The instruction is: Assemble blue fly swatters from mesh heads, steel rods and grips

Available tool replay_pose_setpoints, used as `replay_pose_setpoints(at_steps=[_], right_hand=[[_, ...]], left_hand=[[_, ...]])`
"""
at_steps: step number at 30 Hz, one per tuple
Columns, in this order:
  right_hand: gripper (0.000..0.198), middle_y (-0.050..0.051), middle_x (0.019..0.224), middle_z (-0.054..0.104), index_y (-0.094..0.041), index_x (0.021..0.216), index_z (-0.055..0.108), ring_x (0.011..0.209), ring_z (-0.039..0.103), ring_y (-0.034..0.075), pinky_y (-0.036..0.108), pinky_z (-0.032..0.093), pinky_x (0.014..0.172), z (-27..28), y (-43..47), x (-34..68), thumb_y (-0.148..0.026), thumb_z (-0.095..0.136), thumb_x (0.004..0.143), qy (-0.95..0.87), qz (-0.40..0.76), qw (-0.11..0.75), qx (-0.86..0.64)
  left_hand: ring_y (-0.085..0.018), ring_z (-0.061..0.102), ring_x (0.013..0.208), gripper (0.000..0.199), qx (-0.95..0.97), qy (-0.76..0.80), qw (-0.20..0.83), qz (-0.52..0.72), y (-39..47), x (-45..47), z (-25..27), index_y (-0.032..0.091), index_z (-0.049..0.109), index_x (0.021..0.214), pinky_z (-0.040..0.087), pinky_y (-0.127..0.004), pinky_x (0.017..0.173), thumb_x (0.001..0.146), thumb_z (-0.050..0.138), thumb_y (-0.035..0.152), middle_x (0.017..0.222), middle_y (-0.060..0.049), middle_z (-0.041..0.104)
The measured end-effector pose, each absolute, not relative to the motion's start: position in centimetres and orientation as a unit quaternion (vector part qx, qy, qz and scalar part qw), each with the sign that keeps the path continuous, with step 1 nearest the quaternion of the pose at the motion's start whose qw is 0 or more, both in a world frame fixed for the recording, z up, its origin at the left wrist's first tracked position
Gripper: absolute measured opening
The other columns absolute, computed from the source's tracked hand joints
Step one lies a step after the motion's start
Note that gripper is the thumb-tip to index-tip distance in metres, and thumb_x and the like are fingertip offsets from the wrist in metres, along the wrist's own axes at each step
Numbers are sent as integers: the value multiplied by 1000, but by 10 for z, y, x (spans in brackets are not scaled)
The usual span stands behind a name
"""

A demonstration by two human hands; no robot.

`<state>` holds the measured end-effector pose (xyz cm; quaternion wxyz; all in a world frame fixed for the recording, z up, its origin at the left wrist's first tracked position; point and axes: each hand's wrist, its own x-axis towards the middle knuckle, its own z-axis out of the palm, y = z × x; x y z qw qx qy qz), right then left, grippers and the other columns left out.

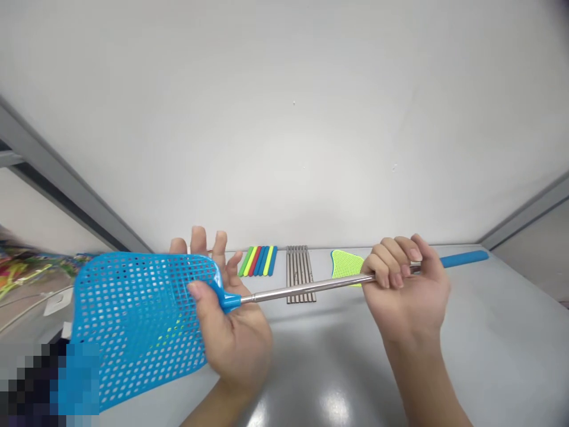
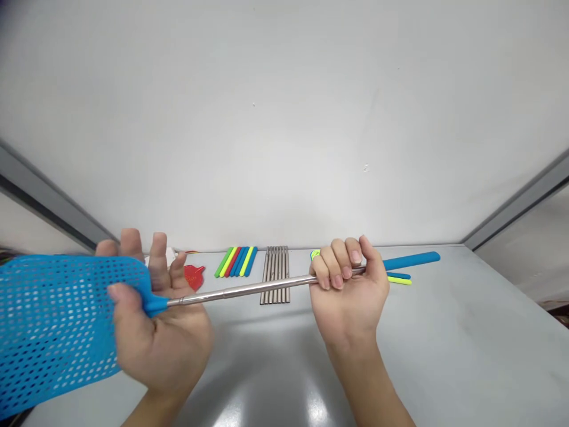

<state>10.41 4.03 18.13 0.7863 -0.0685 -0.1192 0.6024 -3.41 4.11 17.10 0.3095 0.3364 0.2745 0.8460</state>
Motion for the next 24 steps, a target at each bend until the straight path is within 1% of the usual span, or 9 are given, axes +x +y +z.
replay_pose_setpoints(at_steps=[3, 6, 10, 12, 16, 19, 21, 24], right_hand=[[26, -7, 46, 14, -18, 54, 25, 36, 17, 6, 20, 20, 33, 181, 42, 111, -20, 39, 76, -107, 606, 785, -65], [26, -6, 46, 14, -18, 54, 24, 36, 16, 7, 20, 20, 33, 181, 41, 113, -19, 38, 76, -110, 598, 791, -67], [26, -7, 46, 15, -18, 55, 24, 36, 15, 6, 20, 18, 32, 181, 39, 115, -19, 38, 77, -126, 579, 801, -86], [26, -7, 46, 15, -18, 55, 24, 36, 15, 6, 19, 18, 32, 182, 38, 115, -19, 38, 77, -134, 565, 808, -97], [27, -7, 46, 15, -18, 55, 24, 36, 15, 5, 19, 18, 31, 182, 38, 114, -19, 40, 77, -141, 546, 818, -111], [28, -7, 46, 14, -18, 55, 25, 36, 15, 5, 19, 18, 31, 181, 39, 115, -20, 42, 77, -152, 549, 814, -115], [28, -7, 46, 14, -18, 55, 25, 35, 15, 5, 19, 18, 32, 180, 40, 116, -20, 42, 77, -160, 553, 810, -113], [29, -8, 45, 13, -18, 55, 24, 35, 13, 5, 19, 17, 31, 179, 40, 116, -20, 42, 77, -154, 551, 813, -109]], left_hand=[[-16, 33, 117, 35, 345, 285, 306, 840, 40, -34, 171, 30, 40, 116, 27, -32, 96, 86, 24, 22, 130, 4, 34], [-16, 36, 115, 34, 336, 292, 325, 834, 41, -33, 167, 27, 43, 114, 28, -31, 96, 86, 25, 23, 128, 2, 38], [-18, 41, 111, 36, 338, 306, 388, 801, 43, -29, 158, 21, 54, 102, 31, -33, 93, 85, 23, 31, 118, -2, 49], [-19, 43, 109, 39, 341, 312, 422, 780, 44, -28, 154, 19, 57, 97, 31, -34, 93, 85, 23, 34, 114, -5, 53], [-20, 46, 106, 41, 319, 311, 457, 770, 43, -26, 152, 16, 58, 95, 30, -36, 93, 84, 25, 35, 110, -8, 56], [-21, 49, 104, 43, 306, 314, 470, 766, 42, -26, 151, 13, 62, 89, 30, -36, 94, 83, 26, 36, 104, -9, 59], [-21, 50, 102, 45, 313, 317, 480, 756, 41, -26, 150, 13, 63, 86, 30, -36, 94, 82, 25, 37, 102, -9, 60], [-21, 52, 99, 46, 314, 320, 490, 748, 40, -24, 148, 13, 63, 87, 32, -36, 92, 83, 25, 38, 101, -9, 61]])
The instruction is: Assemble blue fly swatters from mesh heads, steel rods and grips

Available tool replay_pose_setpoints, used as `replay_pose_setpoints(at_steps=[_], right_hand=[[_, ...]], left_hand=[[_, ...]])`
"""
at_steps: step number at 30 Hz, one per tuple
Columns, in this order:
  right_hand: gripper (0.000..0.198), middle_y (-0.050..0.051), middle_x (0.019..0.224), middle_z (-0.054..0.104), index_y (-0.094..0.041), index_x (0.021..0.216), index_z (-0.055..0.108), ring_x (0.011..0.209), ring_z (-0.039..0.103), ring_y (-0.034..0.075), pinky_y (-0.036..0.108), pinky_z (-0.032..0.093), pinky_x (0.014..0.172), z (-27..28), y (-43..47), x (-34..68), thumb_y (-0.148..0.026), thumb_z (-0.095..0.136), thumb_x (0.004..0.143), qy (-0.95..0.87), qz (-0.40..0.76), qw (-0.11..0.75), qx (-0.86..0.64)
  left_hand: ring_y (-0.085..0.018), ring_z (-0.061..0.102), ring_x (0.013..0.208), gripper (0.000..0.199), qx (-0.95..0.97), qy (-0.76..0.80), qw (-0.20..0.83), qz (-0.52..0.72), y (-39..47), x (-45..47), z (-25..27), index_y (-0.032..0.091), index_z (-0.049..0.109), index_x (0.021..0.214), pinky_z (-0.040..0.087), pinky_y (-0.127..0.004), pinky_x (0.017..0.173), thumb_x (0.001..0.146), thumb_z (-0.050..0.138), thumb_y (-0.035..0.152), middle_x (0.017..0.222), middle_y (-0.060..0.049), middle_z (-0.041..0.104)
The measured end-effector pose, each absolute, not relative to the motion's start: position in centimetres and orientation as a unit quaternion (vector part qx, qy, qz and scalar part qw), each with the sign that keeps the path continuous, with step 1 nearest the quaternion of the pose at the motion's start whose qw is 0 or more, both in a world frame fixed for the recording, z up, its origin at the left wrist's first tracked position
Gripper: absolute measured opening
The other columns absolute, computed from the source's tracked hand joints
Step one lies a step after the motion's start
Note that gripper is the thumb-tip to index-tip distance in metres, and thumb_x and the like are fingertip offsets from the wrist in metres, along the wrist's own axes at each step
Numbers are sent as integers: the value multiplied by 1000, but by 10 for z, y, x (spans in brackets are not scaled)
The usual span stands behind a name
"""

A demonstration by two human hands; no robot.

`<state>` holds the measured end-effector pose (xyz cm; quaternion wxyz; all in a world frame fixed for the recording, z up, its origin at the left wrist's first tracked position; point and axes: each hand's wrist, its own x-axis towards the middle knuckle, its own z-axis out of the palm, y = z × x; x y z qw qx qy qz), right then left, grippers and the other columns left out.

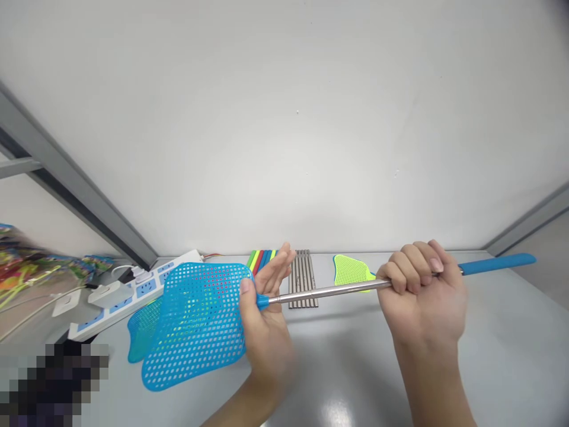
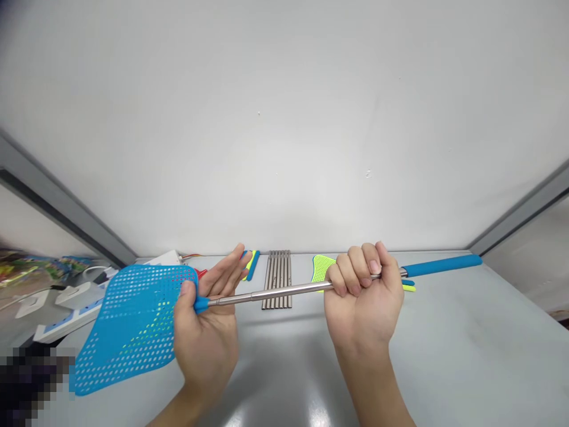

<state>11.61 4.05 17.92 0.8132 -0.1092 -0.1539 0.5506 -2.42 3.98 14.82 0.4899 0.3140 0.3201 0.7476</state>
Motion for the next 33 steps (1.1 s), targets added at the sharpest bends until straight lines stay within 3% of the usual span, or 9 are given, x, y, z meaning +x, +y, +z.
replay_pose_setpoints(at_steps=[14, 33], right_hand=[[32, -8, 43, 8, -18, 55, 21, 35, 6, 6, 19, 12, 29, 175, 39, 101, -21, 41, 79, -119, 511, 842, -128], [33, -8, 44, 7, -18, 55, 21, 36, 5, 6, 19, 14, 29, 170, 39, 92, -24, 42, 78, -92, 526, 830, -160]], left_hand=[[-21, 57, 92, 45, 270, 303, 476, 780, 37, -17, 150, 12, 62, 83, 39, -39, 86, 82, 23, 34, 90, -10, 65], [-22, 57, 91, 44, 251, 284, 454, 806, 31, -11, 153, 14, 61, 82, 40, -40, 84, 83, 22, 34, 94, -9, 64]])
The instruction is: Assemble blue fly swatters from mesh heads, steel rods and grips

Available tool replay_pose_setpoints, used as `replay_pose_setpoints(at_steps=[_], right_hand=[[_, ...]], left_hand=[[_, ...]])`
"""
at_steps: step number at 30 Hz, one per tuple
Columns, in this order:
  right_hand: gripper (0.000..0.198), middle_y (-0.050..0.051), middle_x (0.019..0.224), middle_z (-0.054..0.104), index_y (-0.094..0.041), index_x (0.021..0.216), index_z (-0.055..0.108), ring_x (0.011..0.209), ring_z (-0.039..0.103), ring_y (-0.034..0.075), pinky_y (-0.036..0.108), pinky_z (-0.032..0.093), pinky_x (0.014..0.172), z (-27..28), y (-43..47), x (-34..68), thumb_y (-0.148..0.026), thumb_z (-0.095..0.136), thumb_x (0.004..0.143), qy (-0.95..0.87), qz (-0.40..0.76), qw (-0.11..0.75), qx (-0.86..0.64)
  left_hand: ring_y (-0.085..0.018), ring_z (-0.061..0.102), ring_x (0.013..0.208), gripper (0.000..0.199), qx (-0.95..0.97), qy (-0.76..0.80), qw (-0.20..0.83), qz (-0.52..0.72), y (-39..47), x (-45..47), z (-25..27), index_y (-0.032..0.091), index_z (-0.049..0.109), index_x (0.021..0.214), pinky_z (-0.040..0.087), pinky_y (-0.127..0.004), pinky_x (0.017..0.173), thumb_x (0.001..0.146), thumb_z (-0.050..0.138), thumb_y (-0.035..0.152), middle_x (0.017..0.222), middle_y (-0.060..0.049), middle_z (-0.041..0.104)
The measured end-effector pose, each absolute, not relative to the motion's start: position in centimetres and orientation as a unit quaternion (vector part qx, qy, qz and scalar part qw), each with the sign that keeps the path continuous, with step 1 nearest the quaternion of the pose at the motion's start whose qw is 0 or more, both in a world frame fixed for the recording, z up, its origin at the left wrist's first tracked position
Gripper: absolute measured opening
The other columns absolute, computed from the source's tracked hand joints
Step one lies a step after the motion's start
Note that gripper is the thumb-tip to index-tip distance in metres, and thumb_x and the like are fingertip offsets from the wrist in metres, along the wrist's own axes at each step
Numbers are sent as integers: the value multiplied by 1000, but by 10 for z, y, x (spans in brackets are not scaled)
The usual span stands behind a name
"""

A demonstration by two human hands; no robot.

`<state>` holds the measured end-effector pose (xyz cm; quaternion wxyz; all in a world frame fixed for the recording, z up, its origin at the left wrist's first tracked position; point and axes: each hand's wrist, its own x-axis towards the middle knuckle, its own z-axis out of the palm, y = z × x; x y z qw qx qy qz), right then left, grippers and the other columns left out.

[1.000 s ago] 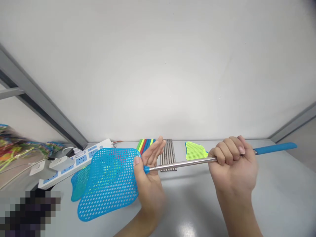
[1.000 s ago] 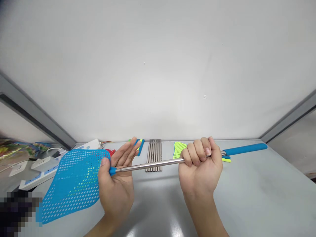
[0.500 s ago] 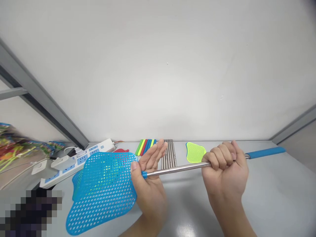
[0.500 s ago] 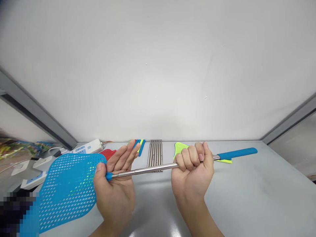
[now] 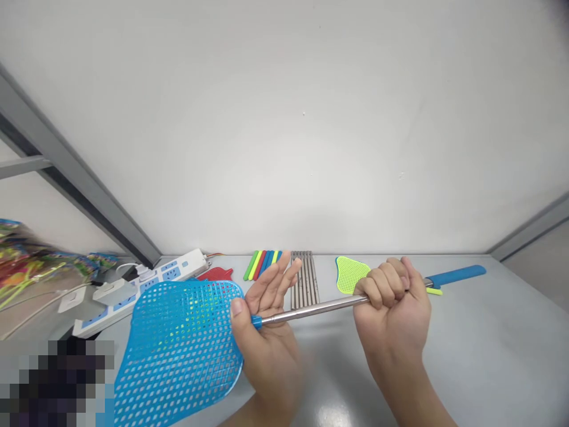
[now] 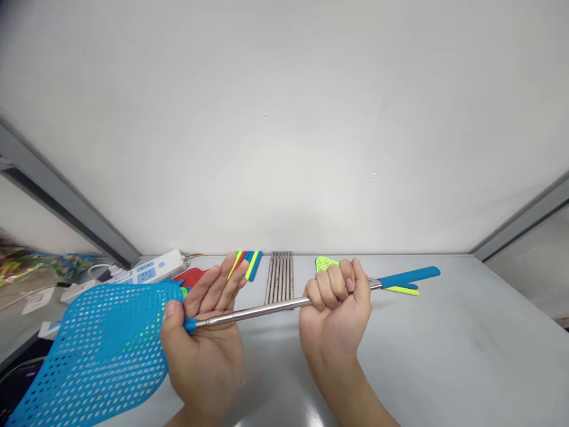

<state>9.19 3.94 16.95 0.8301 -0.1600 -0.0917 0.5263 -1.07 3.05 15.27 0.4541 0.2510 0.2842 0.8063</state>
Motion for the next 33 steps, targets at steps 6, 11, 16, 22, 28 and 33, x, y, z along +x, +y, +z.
replay_pose_setpoints(at_steps=[6, 11, 16, 22, 28, 33], right_hand=[[32, -9, 44, 8, -18, 55, 22, 36, 5, 6, 18, 14, 30, 170, 38, 90, -25, 44, 78, -115, 501, 838, -182], [31, -9, 45, 8, -19, 55, 21, 36, 5, 6, 19, 14, 30, 169, 39, 88, -20, 45, 75, -106, 500, 839, -188], [31, -8, 46, 7, -18, 55, 22, 37, 5, 5, 19, 12, 30, 170, 40, 87, -18, 46, 73, -79, 502, 843, -179], [30, -8, 46, 7, -18, 55, 23, 37, 5, 5, 18, 12, 30, 170, 41, 84, -19, 47, 73, -60, 510, 839, -181], [31, -9, 46, 9, -18, 55, 23, 37, 6, 5, 19, 12, 31, 165, 40, 81, -22, 46, 75, -64, 511, 837, -186], [32, -9, 46, 10, -18, 55, 23, 37, 6, 5, 19, 11, 30, 165, 40, 79, -27, 45, 76, -39, 518, 835, -184]], left_hand=[[-23, 57, 91, 43, 247, 301, 470, 792, 34, -9, 149, 14, 61, 83, 39, -41, 84, 82, 25, 37, 94, -10, 64], [-23, 57, 91, 43, 238, 316, 486, 779, 35, -9, 147, 14, 60, 84, 40, -40, 82, 81, 25, 39, 97, -11, 62], [-23, 57, 91, 43, 230, 317, 506, 768, 36, -9, 143, 13, 60, 86, 41, -38, 79, 81, 25, 39, 99, -11, 62], [-23, 57, 90, 43, 212, 320, 507, 772, 34, -8, 147, 14, 60, 84, 41, -37, 77, 81, 26, 40, 99, -11, 62], [-23, 58, 89, 43, 199, 323, 510, 772, 33, -8, 148, 14, 60, 83, 44, -34, 71, 81, 25, 39, 97, -10, 62], [-24, 59, 86, 45, 194, 308, 506, 782, 33, -7, 147, 13, 61, 80, 46, -31, 67, 81, 25, 39, 93, -11, 64]])
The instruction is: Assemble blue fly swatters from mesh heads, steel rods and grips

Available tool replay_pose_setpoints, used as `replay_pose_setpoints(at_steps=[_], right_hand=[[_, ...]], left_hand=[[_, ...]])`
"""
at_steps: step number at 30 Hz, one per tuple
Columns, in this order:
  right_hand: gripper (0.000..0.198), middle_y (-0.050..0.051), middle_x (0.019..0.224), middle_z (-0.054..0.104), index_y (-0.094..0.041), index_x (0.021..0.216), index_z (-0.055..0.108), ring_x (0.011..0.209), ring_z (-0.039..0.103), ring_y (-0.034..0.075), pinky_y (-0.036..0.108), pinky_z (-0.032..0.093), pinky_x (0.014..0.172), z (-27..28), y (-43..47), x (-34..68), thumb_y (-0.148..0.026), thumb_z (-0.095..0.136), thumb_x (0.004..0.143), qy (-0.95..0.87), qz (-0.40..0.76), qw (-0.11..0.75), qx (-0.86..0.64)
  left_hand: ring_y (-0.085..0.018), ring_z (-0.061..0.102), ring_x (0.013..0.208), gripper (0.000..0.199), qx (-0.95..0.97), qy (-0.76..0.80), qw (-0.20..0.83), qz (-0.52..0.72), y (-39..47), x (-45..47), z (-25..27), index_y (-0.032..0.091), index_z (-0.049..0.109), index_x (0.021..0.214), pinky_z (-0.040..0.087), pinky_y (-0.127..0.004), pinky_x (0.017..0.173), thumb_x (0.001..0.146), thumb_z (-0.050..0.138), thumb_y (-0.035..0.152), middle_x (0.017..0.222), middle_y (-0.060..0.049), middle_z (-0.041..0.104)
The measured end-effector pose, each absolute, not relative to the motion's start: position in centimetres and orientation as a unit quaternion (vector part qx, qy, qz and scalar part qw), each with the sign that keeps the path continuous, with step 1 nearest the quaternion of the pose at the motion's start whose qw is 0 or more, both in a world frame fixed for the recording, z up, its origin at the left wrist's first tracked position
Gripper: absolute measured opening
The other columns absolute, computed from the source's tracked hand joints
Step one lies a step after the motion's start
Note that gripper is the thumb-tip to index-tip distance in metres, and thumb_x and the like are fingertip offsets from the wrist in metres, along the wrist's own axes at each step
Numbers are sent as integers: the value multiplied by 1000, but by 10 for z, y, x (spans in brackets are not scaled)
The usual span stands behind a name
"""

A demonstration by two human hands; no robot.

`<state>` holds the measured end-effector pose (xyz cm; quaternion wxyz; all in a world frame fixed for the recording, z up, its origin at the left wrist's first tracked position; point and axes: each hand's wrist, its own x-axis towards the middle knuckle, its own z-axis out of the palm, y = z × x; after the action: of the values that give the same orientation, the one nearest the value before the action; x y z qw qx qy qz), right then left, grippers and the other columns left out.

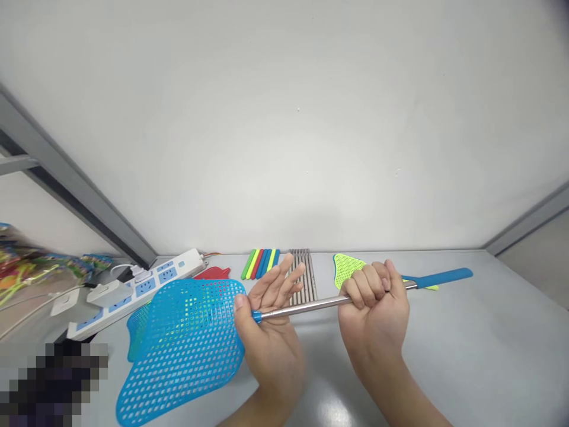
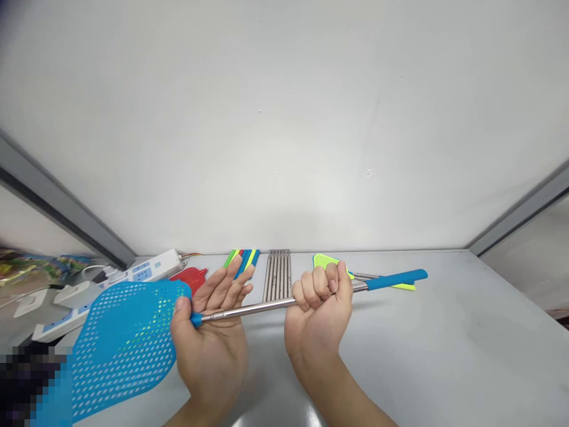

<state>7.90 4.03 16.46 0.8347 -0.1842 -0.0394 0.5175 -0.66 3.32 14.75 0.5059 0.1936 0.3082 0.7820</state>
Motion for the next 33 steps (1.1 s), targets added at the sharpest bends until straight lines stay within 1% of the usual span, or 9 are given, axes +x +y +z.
replay_pose_setpoints(at_steps=[5, 11, 24, 33], right_hand=[[33, -9, 45, 9, -18, 55, 23, 37, 6, 5, 19, 11, 31, 164, 40, 78, -29, 45, 77, -35, 520, 833, -186], [31, -8, 45, 9, -18, 55, 22, 37, 6, 5, 19, 11, 31, 163, 40, 77, -24, 45, 76, -42, 515, 835, -187], [34, -9, 45, 9, -18, 55, 22, 36, 5, 6, 19, 11, 30, 161, 41, 75, -33, 43, 77, -52, 513, 835, -191], [35, -9, 43, 8, -18, 54, 21, 36, 3, 6, 20, 9, 30, 161, 40, 74, -33, 45, 76, -40, 520, 831, -193]], left_hand=[[-24, 59, 86, 45, 189, 303, 519, 777, 34, -6, 145, 13, 61, 81, 46, -29, 63, 82, 24, 38, 95, -11, 63], [-24, 59, 85, 44, 182, 301, 524, 776, 35, -4, 142, 13, 61, 80, 46, -30, 63, 82, 23, 36, 94, -11, 63], [-24, 60, 82, 45, 190, 300, 524, 774, 32, -3, 139, 13, 60, 79, 47, -28, 59, 83, 22, 36, 92, -11, 64], [-24, 61, 81, 43, 169, 307, 524, 776, 31, 1, 134, 13, 60, 78, 47, -30, 59, 82, 24, 38, 90, -10, 65]])
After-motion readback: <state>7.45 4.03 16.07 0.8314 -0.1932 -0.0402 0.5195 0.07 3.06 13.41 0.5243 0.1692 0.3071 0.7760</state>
